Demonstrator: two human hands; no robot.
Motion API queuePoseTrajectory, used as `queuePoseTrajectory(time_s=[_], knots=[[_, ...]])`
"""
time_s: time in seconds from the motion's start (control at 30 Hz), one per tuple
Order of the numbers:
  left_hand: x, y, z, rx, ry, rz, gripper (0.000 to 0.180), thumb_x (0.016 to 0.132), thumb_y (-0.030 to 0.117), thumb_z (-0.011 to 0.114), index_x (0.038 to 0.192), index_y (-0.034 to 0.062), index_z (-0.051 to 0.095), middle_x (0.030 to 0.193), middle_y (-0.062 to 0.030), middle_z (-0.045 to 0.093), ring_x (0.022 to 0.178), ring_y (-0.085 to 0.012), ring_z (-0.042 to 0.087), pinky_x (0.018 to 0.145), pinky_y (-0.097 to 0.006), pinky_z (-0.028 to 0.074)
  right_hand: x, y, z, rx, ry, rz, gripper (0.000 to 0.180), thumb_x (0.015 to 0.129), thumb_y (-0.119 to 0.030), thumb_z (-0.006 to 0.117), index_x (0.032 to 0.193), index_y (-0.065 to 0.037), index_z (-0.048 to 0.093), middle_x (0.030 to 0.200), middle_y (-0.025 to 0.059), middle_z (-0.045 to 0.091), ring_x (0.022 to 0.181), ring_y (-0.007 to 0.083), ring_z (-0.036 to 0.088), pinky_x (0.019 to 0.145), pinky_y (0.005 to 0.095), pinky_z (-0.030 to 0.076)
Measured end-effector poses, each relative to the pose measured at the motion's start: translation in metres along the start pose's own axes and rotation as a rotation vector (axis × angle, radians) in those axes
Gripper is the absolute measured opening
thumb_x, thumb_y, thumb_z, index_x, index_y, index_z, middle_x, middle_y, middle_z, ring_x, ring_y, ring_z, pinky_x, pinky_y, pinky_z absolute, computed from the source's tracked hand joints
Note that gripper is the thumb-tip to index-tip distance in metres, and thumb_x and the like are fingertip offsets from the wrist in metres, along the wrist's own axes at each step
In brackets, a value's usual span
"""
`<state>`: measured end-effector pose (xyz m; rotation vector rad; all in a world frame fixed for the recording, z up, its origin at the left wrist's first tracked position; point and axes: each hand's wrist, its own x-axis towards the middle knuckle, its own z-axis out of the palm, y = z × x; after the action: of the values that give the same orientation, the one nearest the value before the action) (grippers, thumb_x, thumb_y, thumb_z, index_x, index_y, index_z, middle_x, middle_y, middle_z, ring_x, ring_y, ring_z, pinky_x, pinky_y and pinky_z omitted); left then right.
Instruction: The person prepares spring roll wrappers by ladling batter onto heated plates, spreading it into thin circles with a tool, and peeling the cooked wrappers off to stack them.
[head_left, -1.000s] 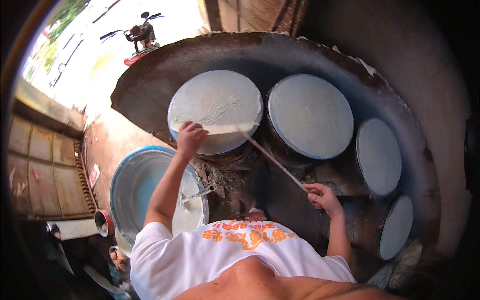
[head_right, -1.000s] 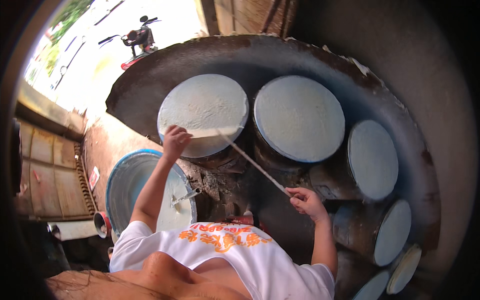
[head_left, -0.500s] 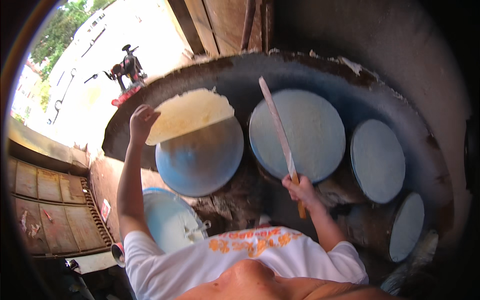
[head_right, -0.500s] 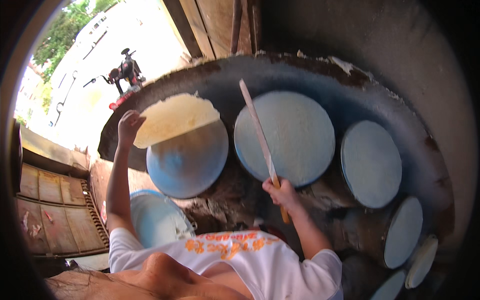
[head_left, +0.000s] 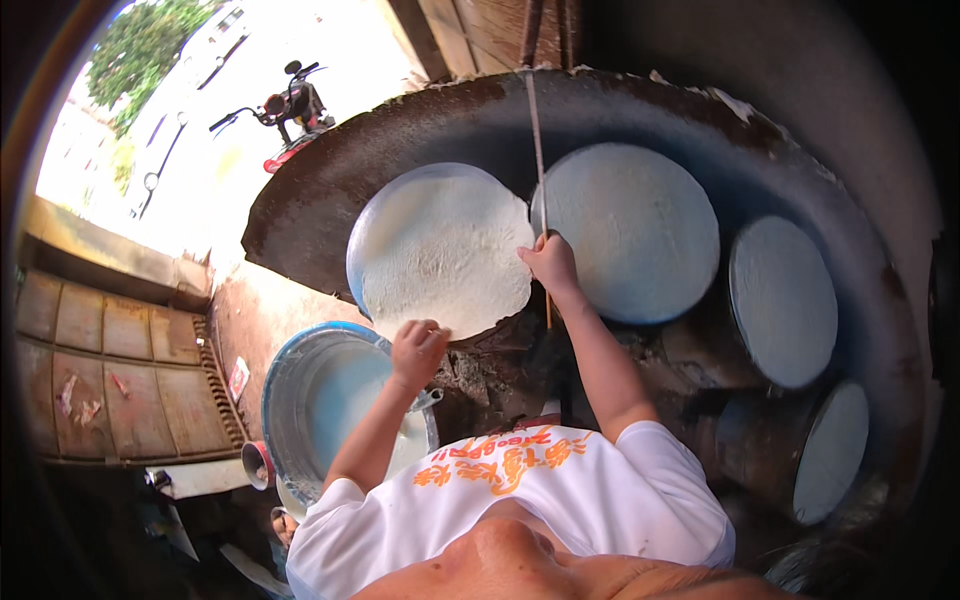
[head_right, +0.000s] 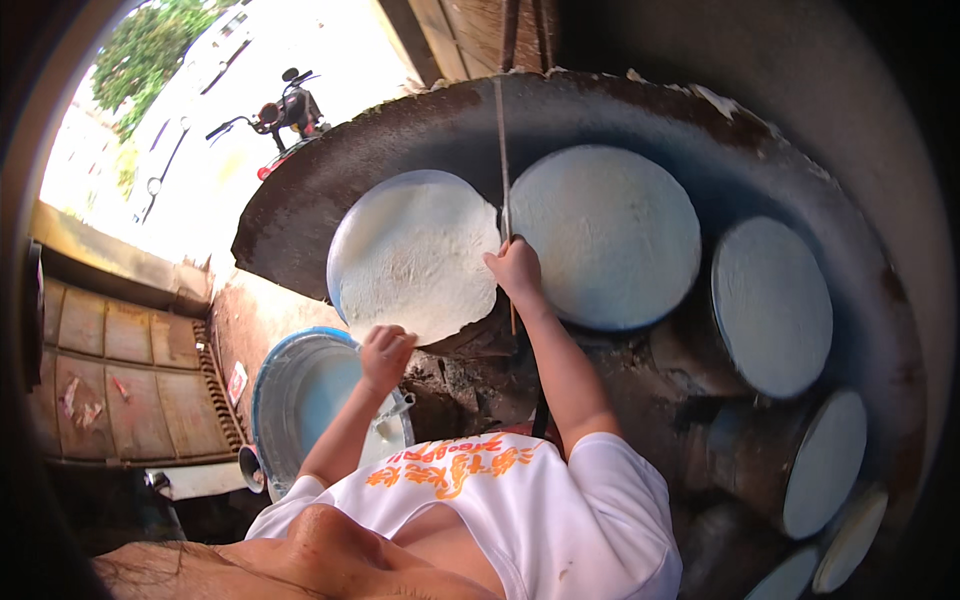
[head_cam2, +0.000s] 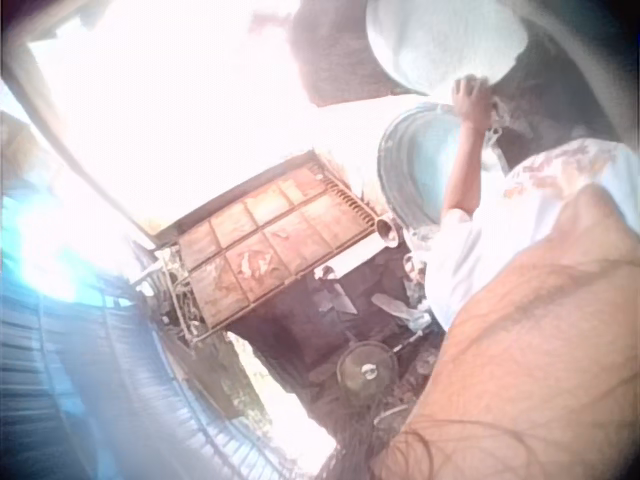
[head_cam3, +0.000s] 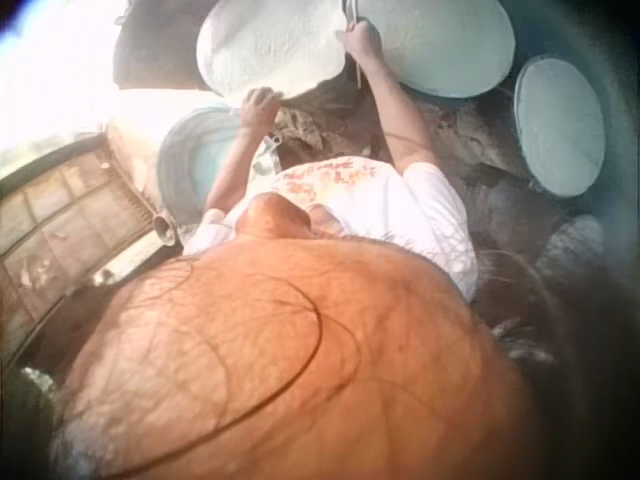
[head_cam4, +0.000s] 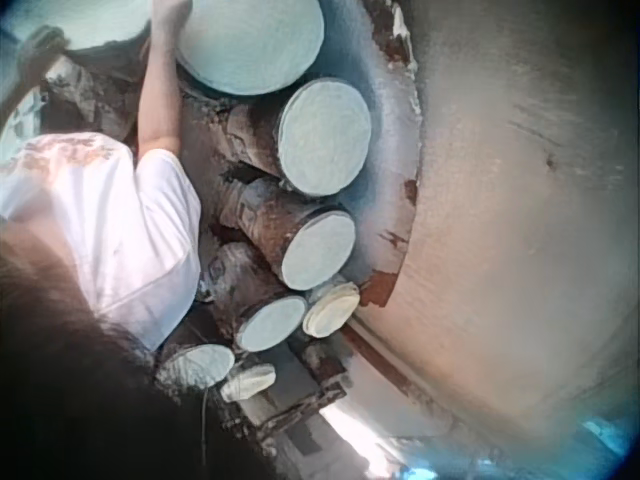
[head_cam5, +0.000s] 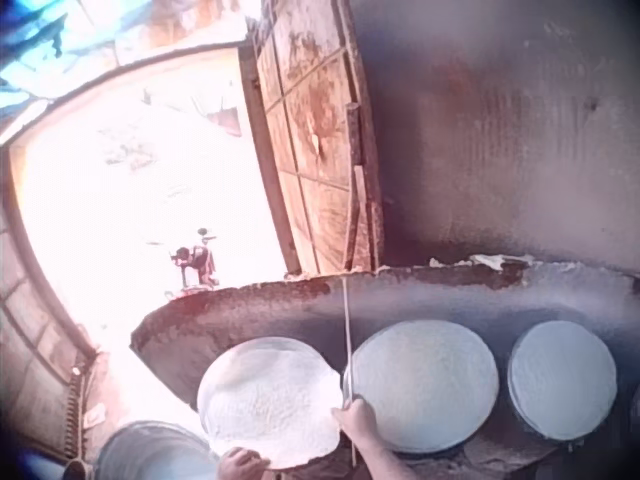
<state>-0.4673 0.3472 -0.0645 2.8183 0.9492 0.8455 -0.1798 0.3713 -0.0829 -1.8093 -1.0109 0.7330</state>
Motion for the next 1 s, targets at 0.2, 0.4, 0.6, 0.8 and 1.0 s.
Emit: queuePoseTrajectory(time_s=[0.2,0.4,0.6,0.8,1.0], knots=[[-0.011,-0.019,0.025,-0.188,-0.070,0.025,0.052,0.072,0.031,0.076,0.116,0.0096,0.059,0.120,-0.0143,0.056,0.110,-0.0357,0.051,0.095,-0.046,0.038,-0.121,-0.037,-0.051,-0.242,0.349,-0.238,0.020,0.075,-0.012,0.059,0.092,-0.001,0.058,0.073,0.0238,0.062,0.072,0.0404,0.062,0.065,0.0524,0.049],[0.127,0.027,0.150,-1.007,-0.332,-0.258,0.057,0.087,0.017,0.055,0.140,0.0096,0.037,0.141,-0.0114,0.039,0.122,-0.0293,0.043,0.102,-0.039,0.036,-0.304,-0.063,-0.153,-0.240,0.571,-0.181,0.015,0.077,-0.008,0.058,0.091,-0.003,0.059,0.078,0.0200,0.063,0.072,0.0366,0.063,0.060,0.0452,0.050],[0.091,0.401,0.182,-1.525,-0.903,0.182,0.040,0.094,0.015,0.050,0.131,0.0017,0.045,0.123,-0.0092,0.053,0.112,-0.0200,0.050,0.097,-0.033,0.038,-0.586,-0.024,-0.277,-0.349,1.248,-0.050,0.022,0.070,-0.010,0.061,0.090,-0.002,0.055,0.073,0.0191,0.059,0.069,0.0396,0.060,0.060,0.0477,0.047],[-0.107,0.788,0.080,-1.360,-1.061,0.833,0.023,0.088,0.009,0.059,0.108,-0.0014,0.060,0.090,-0.0002,0.060,0.079,-0.0095,0.052,0.073,-0.024,0.044,-0.931,0.019,-0.299,-0.135,1.879,0.731,0.022,0.074,-0.015,0.064,0.090,-0.003,0.054,0.071,0.0157,0.061,0.067,0.0276,0.062,0.063,0.0379,0.048],[-0.360,1.045,0.023,-1.183,-1.115,1.262,0.016,0.084,0.019,0.062,0.091,0.0047,0.065,0.079,-0.0124,0.066,0.075,-0.0209,0.063,0.070,-0.033,0.048,-1.176,0.136,-0.278,-0.126,2.118,1.262,0.023,0.070,-0.016,0.067,0.085,-0.001,0.056,0.073,0.0172,0.062,0.073,0.0308,0.064,0.065,0.0400,0.049]])
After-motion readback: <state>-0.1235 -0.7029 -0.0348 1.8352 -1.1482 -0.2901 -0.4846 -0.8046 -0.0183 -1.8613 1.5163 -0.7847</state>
